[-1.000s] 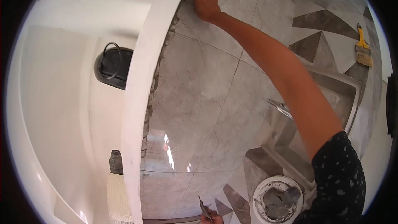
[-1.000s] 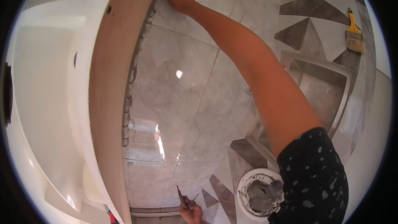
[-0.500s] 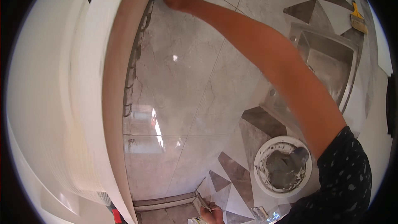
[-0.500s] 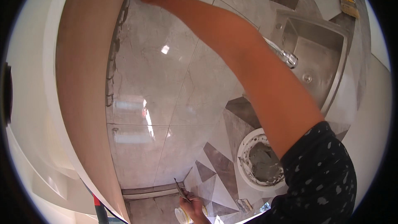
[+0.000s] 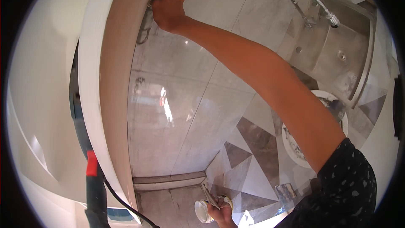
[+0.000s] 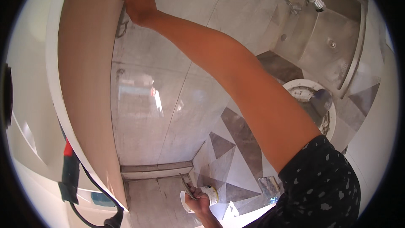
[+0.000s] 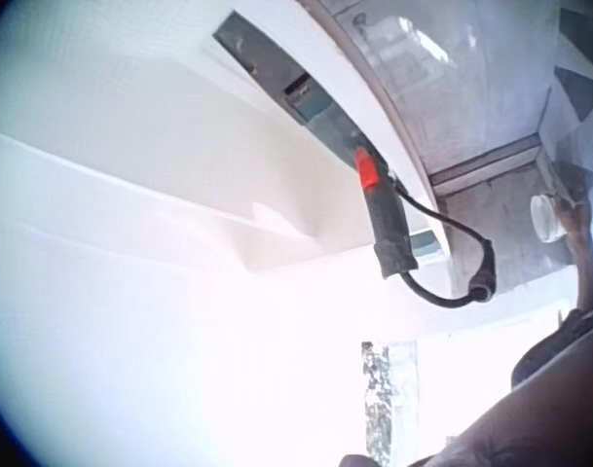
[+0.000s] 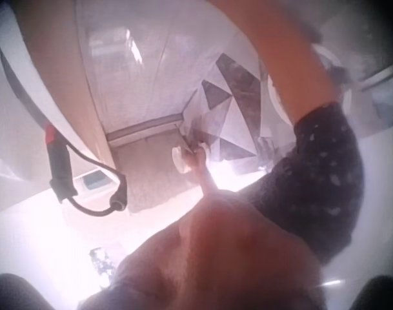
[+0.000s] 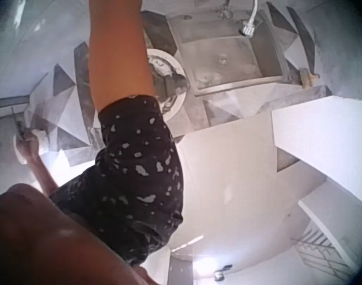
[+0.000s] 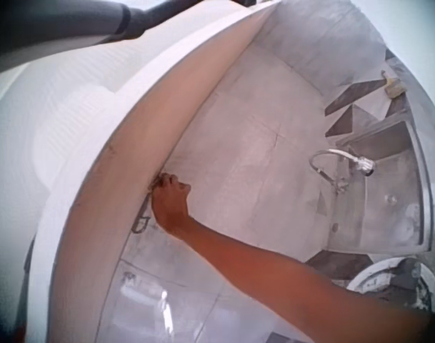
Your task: The person grouts tile seams along the wall and counter edges, collecting compound from a plate using a trowel and smoothing it into the joints with a sponge and by hand.
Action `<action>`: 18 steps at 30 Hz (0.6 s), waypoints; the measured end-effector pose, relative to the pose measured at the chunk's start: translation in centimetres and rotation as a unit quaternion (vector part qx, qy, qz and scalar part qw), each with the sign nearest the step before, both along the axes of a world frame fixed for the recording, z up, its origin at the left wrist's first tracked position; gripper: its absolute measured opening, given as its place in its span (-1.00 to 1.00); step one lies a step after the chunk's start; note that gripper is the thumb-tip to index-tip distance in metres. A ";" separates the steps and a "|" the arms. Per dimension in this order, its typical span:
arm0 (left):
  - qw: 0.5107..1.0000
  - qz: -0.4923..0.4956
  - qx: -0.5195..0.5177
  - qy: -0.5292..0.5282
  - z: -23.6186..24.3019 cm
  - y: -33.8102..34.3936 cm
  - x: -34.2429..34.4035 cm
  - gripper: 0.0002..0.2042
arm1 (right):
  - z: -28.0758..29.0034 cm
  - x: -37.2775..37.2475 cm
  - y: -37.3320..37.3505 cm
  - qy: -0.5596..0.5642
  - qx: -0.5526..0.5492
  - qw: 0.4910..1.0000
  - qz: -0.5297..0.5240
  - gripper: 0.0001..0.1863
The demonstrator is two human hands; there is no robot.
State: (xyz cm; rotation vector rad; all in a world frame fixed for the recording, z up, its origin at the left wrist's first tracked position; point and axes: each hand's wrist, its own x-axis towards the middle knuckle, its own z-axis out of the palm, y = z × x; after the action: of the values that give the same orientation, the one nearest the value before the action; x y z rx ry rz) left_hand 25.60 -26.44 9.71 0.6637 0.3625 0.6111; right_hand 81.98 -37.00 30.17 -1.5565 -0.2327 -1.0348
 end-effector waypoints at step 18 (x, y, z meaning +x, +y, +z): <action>0.998 -0.062 -0.003 -0.004 -1.5 0.8 -1.4 -0.65 | -10.3 -27.8 7.5 -0.043 -0.087 0.826 0.555 -0.67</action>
State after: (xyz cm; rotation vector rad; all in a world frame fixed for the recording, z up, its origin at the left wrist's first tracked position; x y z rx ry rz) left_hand 24.17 -25.60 8.26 0.6717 0.3138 0.4944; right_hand 54.18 -29.51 19.88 -1.1912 -1.1669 -0.1359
